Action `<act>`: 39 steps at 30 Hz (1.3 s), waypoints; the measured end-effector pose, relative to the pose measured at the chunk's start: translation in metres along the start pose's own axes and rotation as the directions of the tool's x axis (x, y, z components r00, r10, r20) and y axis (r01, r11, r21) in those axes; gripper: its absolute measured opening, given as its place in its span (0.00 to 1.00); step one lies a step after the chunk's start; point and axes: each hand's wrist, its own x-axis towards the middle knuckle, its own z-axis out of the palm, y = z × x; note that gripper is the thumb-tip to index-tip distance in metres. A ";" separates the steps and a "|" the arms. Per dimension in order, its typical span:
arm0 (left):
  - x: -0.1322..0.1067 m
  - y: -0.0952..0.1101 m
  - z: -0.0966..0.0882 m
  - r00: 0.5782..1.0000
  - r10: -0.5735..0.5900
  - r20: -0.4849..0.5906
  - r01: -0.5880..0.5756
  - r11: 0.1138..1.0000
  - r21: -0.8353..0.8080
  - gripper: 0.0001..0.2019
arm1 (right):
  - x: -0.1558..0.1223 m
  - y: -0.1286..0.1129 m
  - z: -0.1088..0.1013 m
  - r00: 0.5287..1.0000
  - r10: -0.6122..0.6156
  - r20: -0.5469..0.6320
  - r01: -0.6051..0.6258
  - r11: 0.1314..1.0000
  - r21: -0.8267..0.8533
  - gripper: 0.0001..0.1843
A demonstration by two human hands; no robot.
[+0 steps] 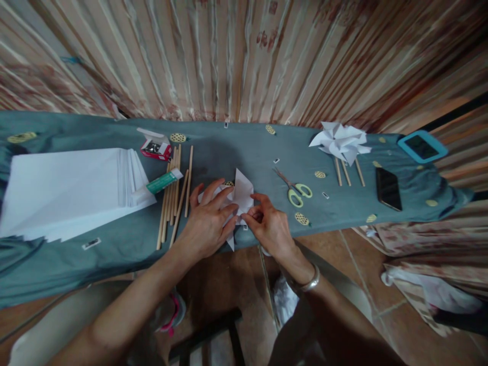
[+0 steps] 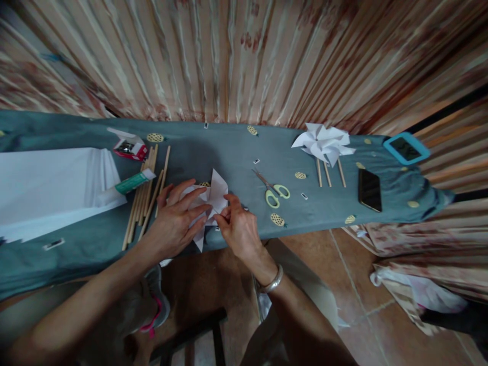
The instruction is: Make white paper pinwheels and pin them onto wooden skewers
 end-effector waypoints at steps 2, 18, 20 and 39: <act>0.000 0.001 0.000 1.000 0.001 0.008 -0.002 1.000 0.018 0.14 | 0.000 0.000 0.000 1.000 0.002 0.007 -0.002 1.000 -0.001 0.23; 0.004 0.002 0.000 1.000 0.009 0.007 -0.009 0.998 0.060 0.13 | 0.000 0.002 0.001 1.000 -0.014 -0.002 0.014 0.999 -0.038 0.23; 0.004 0.003 0.000 1.000 0.007 0.009 -0.008 0.999 0.054 0.13 | 0.000 0.002 0.002 1.000 -0.020 -0.004 0.020 0.999 -0.038 0.23; 0.007 0.009 0.002 1.000 0.000 -0.009 0.001 0.997 0.077 0.14 | -0.001 0.000 -0.002 0.996 -0.092 0.006 0.092 0.990 -0.109 0.21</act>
